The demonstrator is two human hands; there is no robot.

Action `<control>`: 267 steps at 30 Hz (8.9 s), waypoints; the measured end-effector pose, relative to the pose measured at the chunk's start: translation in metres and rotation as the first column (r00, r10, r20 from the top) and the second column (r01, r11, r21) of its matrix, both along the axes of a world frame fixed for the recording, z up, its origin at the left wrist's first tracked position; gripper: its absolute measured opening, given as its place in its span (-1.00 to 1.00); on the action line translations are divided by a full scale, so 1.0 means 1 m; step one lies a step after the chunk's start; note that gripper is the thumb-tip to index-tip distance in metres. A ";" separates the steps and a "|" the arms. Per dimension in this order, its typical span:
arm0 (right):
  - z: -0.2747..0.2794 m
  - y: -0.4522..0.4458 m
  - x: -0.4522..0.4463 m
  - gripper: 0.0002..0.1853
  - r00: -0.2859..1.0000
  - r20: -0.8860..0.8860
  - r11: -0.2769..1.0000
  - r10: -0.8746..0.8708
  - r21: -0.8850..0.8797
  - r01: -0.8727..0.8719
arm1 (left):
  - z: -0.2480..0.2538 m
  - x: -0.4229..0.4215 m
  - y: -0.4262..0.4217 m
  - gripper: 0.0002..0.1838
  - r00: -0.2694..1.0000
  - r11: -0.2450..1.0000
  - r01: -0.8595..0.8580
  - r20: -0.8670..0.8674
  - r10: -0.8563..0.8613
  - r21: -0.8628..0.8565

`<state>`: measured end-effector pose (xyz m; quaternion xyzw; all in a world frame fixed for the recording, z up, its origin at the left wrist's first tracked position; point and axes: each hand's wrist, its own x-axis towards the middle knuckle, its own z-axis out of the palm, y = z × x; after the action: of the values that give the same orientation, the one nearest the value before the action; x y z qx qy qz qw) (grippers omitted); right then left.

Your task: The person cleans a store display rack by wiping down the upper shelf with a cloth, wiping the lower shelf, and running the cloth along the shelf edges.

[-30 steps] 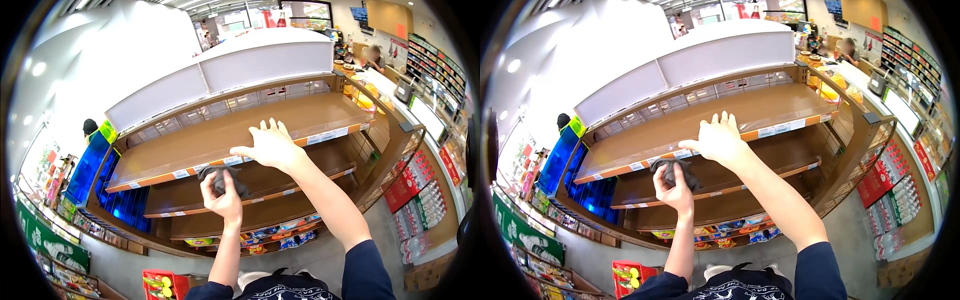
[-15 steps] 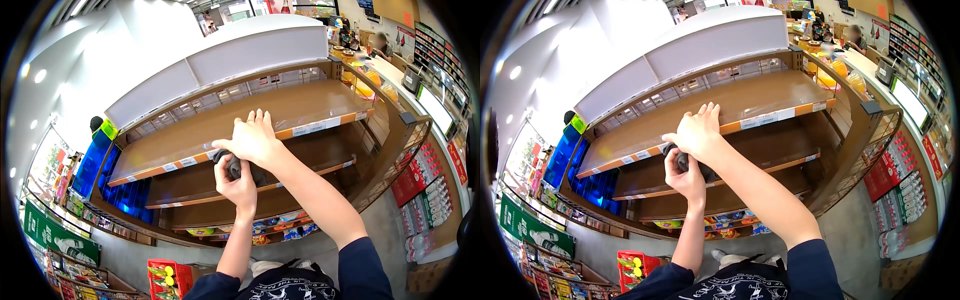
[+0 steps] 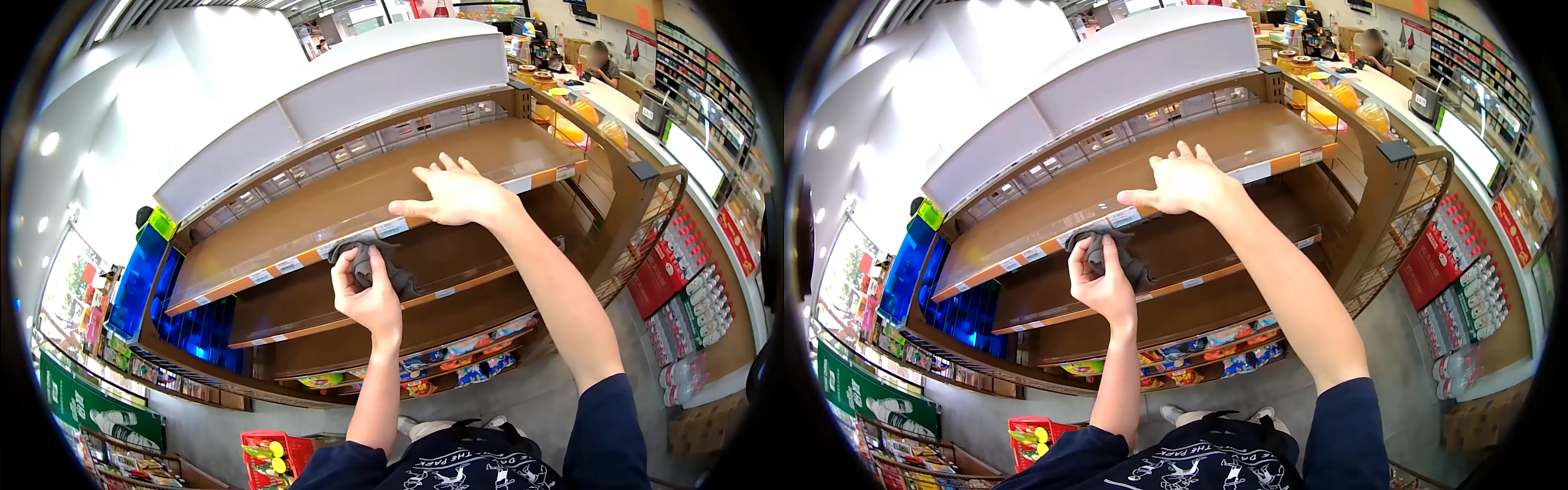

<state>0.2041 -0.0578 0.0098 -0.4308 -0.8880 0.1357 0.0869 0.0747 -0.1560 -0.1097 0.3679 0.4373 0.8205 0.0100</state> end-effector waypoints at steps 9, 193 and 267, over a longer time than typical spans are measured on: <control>-0.007 -0.002 -0.006 0.13 0.999 0.016 0.995 -0.044 0.089 0.042 | 0.007 0.027 0.008 -0.77 0.998 1.000 0.014 0.061 -0.015 0.009; -0.139 -0.136 0.102 -0.32 0.037 -0.957 0.954 -0.288 -0.290 -0.074 | 0.025 0.074 -0.028 -0.79 0.434 0.502 0.703 -0.255 -0.864 -0.504; 0.018 -0.145 -0.437 -0.50 0.729 -0.147 0.743 0.669 0.172 -0.647 | 0.068 -0.395 -0.165 -0.62 0.983 0.996 0.082 0.162 -0.084 0.017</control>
<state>-0.2329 -0.2028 0.0277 -0.0668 -0.9756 0.1512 0.1448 -0.3202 -0.3209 -0.0415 0.3177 0.4151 0.8490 0.0778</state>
